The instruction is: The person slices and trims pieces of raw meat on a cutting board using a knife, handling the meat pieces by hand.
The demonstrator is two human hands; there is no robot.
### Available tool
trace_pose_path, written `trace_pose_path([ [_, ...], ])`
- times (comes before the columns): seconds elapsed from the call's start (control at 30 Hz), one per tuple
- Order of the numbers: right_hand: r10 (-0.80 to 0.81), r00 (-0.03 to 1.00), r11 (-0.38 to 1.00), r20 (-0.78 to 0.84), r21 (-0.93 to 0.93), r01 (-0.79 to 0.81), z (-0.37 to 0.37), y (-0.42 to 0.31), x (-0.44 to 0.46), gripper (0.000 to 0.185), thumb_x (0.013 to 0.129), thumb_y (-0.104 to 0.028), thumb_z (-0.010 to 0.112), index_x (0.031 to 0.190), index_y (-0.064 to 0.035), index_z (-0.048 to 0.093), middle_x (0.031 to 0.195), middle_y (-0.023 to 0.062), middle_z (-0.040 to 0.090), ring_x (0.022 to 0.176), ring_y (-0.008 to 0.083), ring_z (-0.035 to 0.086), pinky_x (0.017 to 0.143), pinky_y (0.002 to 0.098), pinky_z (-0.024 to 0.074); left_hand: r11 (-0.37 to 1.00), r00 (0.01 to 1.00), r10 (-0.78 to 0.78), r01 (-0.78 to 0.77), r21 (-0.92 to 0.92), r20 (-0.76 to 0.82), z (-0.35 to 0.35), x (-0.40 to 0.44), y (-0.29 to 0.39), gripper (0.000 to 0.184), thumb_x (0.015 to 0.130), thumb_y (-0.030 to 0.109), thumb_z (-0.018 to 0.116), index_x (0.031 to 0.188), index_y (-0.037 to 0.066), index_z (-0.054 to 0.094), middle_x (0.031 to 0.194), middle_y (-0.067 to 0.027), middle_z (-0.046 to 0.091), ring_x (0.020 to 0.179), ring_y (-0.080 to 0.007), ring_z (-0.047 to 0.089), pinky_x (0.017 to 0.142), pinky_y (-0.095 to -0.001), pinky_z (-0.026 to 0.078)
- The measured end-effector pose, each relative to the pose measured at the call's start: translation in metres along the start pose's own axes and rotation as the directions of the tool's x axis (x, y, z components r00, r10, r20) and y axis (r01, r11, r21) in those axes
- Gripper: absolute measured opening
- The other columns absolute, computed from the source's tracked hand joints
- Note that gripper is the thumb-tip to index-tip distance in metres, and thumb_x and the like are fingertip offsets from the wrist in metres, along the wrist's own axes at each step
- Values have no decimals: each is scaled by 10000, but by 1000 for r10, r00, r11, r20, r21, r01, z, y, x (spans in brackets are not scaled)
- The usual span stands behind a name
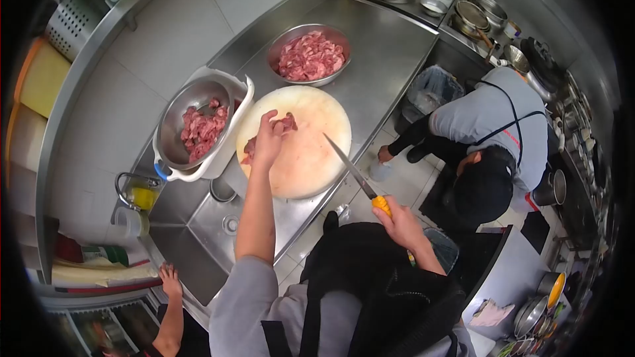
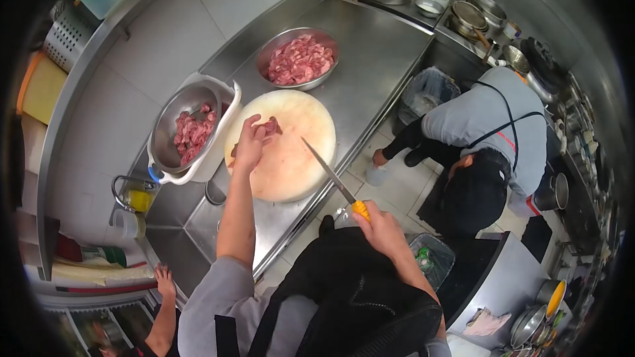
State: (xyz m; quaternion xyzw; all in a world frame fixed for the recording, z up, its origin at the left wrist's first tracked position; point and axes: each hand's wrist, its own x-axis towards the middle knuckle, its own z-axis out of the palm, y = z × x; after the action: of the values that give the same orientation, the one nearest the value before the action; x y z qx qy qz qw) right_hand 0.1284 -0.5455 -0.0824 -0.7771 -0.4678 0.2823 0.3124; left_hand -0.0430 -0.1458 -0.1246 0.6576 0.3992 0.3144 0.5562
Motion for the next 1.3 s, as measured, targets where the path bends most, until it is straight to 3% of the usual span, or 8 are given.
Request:
trace_pose_path([
  [0.07,12,999,1000,-35,14,-11,2,4,-3,367,1097,-406,647,1253,-81,576,925,286,751,911,546,710,775,608,549,857,977,207,-201,474,41,6,-11,1,391,1098,27,525,1489,29,517,1393,-221,696,1213,-397,728,985,-484,600],
  [0.17,23,999,999,-47,43,-21,-1,-1,-5,378,1094,-401,653,1278,-80,576,925,292,748,913,556,703,775,616,542,619,965,92,-248,745,244,29,-47,8,362,1049,31,596,1411,16,618,1462,-247,653,1336,-470,641,1094,-544,541],
  [0.27,39,997,999,-65,36,-36,1,1,-6,387,1092,-398,660,1297,-80,580,938,299,747,921,558,702,773,613,541,407,806,442,-572,712,394,34,-109,-49,450,975,74,691,1413,7,613,1505,-259,616,1393,-483,591,1148,-503,513],
  [0.37,89,992,996,-88,-21,-92,1,-6,-7,385,1091,-393,665,1300,-79,588,943,305,745,923,557,703,772,606,545,601,868,350,-497,626,352,25,-150,-39,406,955,71,716,1354,4,679,1527,-255,600,1470,-507,513,1210,-503,467],
  [0.5,77,995,996,-63,45,-75,8,1,4,382,1089,-389,667,1299,-79,595,936,302,745,912,556,705,772,602,548,713,918,345,-391,582,195,4,-141,-35,199,947,5,694,1140,-11,736,1221,-239,717,1172,-457,670,1022,-488,543],
  [0.7,-10,995,1000,-99,16,11,13,-5,19,376,1087,-381,670,1296,-77,595,913,299,744,894,555,707,754,607,542,678,893,449,-324,660,-23,-7,-95,-26,112,964,61,719,1057,10,752,1005,-205,722,934,-394,707,850,-491,561],
  [1.13,19,993,997,-117,74,-10,33,11,15,390,1082,-397,682,1279,-72,595,899,287,748,875,552,710,743,599,555,708,971,107,-225,670,213,51,-26,-51,225,874,135,788,1020,9,671,926,-206,716,889,-451,699,815,-500,553],
  [1.3,24,991,989,-130,151,-5,37,12,19,369,1079,-377,695,1263,-70,602,891,285,745,878,545,714,737,583,554,960,911,-204,115,255,358,37,-33,-30,211,1039,229,763,1109,40,698,1041,-97,759,789,-199,715,742,-341,574],
])
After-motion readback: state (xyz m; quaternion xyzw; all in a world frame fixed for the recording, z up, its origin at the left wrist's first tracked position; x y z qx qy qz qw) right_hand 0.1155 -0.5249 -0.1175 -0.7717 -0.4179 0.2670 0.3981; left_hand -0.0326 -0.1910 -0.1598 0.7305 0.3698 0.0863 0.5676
